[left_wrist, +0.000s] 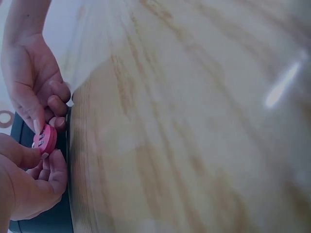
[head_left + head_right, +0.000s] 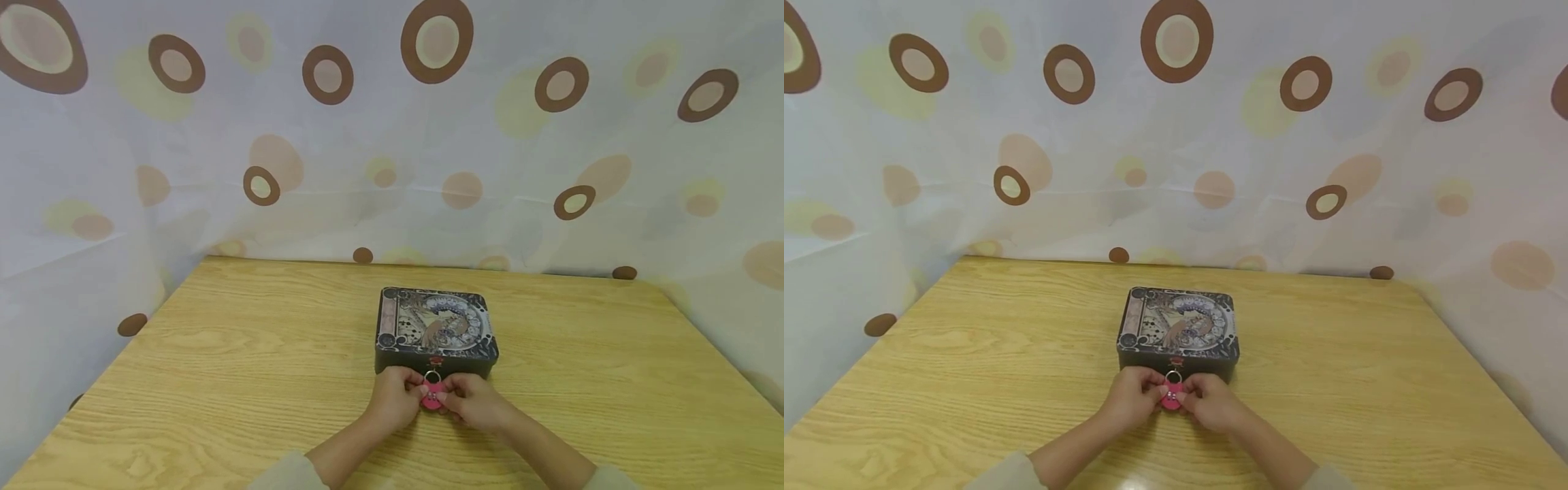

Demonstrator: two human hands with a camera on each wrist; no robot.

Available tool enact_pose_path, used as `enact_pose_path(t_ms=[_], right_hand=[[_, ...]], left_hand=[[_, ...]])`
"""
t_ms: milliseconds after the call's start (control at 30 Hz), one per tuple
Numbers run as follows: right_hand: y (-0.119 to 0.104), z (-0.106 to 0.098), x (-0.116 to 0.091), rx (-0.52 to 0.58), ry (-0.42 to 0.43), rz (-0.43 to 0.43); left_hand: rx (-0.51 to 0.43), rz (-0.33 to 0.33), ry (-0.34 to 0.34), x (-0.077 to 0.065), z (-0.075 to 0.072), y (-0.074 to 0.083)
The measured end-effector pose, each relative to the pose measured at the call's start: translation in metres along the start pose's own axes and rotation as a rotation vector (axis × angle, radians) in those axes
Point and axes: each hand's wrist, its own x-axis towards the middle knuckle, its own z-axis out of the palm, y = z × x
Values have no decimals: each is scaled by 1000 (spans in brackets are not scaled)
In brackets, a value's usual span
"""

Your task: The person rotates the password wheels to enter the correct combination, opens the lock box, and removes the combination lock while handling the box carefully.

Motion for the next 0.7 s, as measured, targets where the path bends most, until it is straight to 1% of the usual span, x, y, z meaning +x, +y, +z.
enact_pose_path(t_ms=[200,367,700], right_hand=[[-2,2,1,-41,-6,-29],[-1,1,0,-49,-18,-38],[-4,-1,-1,-76,-14,-3]], left_hand=[[13,7,9,-1,-1,0],[15,11,8,-1,0,0],[8,9,-2,-1,1,0]])
